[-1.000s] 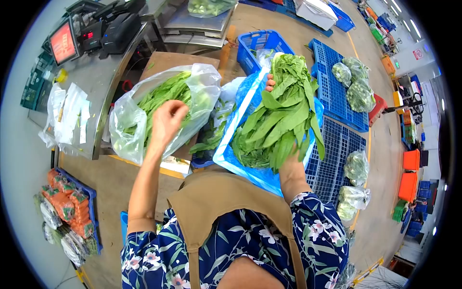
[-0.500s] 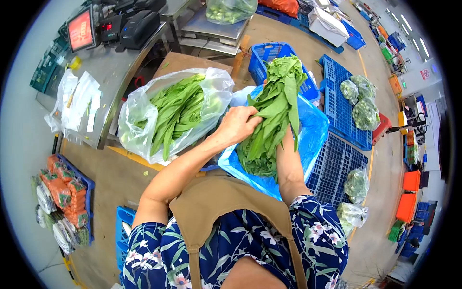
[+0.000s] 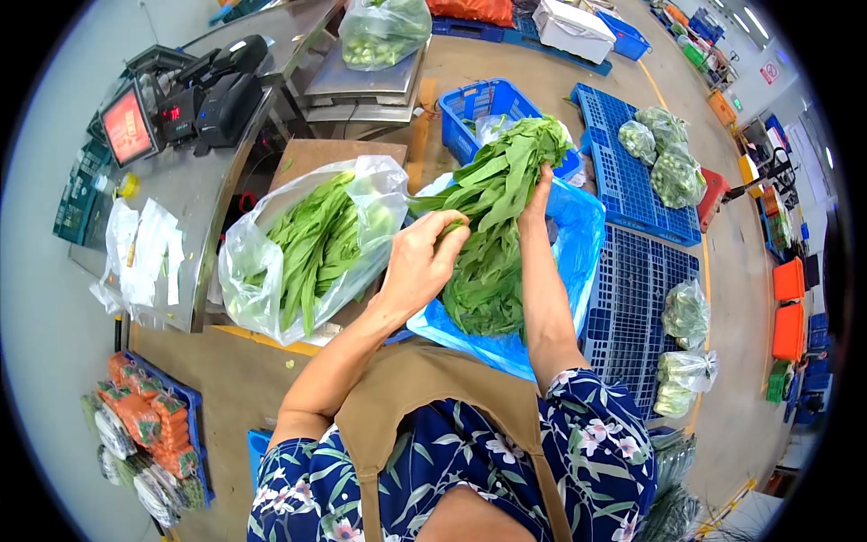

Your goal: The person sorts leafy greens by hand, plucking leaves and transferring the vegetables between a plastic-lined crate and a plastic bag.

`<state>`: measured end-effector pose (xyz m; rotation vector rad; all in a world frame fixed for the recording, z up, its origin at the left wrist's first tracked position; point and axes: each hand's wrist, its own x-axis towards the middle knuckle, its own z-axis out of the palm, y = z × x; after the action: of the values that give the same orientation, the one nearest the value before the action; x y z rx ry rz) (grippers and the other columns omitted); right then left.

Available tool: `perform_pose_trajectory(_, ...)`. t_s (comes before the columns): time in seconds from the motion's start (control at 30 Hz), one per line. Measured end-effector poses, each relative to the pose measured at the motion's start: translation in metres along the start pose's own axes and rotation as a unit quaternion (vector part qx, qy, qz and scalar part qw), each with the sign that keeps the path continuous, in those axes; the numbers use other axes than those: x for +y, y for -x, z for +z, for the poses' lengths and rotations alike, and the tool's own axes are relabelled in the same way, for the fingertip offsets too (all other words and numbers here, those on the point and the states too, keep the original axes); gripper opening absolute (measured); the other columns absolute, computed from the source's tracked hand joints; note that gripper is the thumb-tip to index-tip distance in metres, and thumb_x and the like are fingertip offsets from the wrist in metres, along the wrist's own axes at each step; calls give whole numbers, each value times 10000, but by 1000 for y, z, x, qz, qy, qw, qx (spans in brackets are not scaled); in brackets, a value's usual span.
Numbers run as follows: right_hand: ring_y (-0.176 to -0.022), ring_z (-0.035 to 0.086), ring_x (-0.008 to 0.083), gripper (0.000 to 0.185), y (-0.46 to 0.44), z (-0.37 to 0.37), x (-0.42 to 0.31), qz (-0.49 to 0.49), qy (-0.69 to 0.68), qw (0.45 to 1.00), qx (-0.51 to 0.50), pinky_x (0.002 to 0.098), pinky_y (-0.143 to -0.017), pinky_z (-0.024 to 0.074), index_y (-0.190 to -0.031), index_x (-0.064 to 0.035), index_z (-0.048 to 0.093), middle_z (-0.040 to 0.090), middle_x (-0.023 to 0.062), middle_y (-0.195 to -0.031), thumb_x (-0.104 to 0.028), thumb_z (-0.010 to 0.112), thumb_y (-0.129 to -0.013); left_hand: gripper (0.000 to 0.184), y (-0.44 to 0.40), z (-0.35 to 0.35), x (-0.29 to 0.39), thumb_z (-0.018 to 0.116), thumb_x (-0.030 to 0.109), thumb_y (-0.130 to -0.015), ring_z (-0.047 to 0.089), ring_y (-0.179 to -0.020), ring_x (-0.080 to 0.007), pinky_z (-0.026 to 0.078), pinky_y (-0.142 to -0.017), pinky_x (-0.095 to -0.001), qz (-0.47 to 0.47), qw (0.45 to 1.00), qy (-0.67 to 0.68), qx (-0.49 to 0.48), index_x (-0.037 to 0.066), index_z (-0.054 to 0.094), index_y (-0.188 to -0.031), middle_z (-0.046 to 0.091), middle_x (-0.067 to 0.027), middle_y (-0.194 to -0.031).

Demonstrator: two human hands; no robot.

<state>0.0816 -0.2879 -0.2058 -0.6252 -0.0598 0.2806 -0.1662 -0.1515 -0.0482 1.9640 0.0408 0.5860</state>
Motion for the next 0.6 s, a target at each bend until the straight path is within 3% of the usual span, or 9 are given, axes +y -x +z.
perform_pose_trajectory(0.07, -1030, 579, 251, 639, 5, -3, -8, -16, 0, 1000, 16, 395, -904, 472, -1241, -71, 526, 595, 90, -1171, -515, 629, -793, 332, -9, 12, -6, 736, 208, -772, 600, -722, -272, 473, -680, -351, -18, 998, -43, -35, -36, 621, -965, 620, -154, -822)
perform_pose_trajectory(0.2, -1032, 576, 236, 628, 7, -12, -18, -54, 3, 998, 21, 387, -908, 470, -1235, -58, 527, 593, 84, -1177, -471, 667, -782, 414, -23, 46, -22, 775, 258, -738, 597, -741, -343, 473, -690, -393, 39, 993, -113, 10, -40, 616, -978, 623, -171, -838)
perform_pose_trajectory(0.3, -1032, 575, 230, 622, 11, -14, -28, -80, 39, 996, 28, 385, -904, 471, -1231, -54, 527, 591, 79, -1173, -465, 668, -785, 416, -36, 64, -33, 749, 317, -750, 627, -803, -360, 489, -708, -422, -10, 995, -95, -9, -20, 617, -956, 650, -199, -879)
perform_pose_trajectory(0.33, -1030, 575, 225, 601, 6, -23, -30, -77, 31, 996, 23, 382, -901, 470, -1224, -50, 530, 589, 77, -1173, -431, 679, -783, 393, -42, 67, -34, 729, 347, -765, 636, -775, -357, 488, -688, -412, -79, 995, -45, -52, -3, 648, -922, 662, -194, -827)
perform_pose_trajectory(0.43, -1030, 576, 223, 595, 1, -32, -43, -94, 60, 993, 41, 379, -906, 469, -1228, -42, 522, 589, 76, -1162, -403, 684, -784, 345, -52, 72, -37, 709, 315, -790, 660, -753, -239, 491, -695, -359, -115, 989, 59, -77, 4, 682, -937, 691, -150, -827)
perform_pose_trajectory(0.47, -1044, 568, 219, 620, 2, -35, -48, -102, 46, 993, 42, 378, -911, 466, -1262, -48, 491, 579, 69, -1169, -341, 718, -766, 286, -53, 75, -38, 715, 244, -821, 589, -715, -113, 480, -685, -296, -109, 991, 53, -61, -2, 697, -966, 696, -58, -816)
perform_pose_trajectory(0.6, -1082, 546, 211, 690, 12, -26, -64, -165, 97, 980, 60, 378, -929, 458, -1317, -81, 430, 550, 54, -1196, -220, 767, -731, 250, -53, 76, -20, 724, 230, -814, 591, -751, -103, 474, -694, -271, -174, 980, 59, -78, 2, 710, -916, 691, -41, -829)
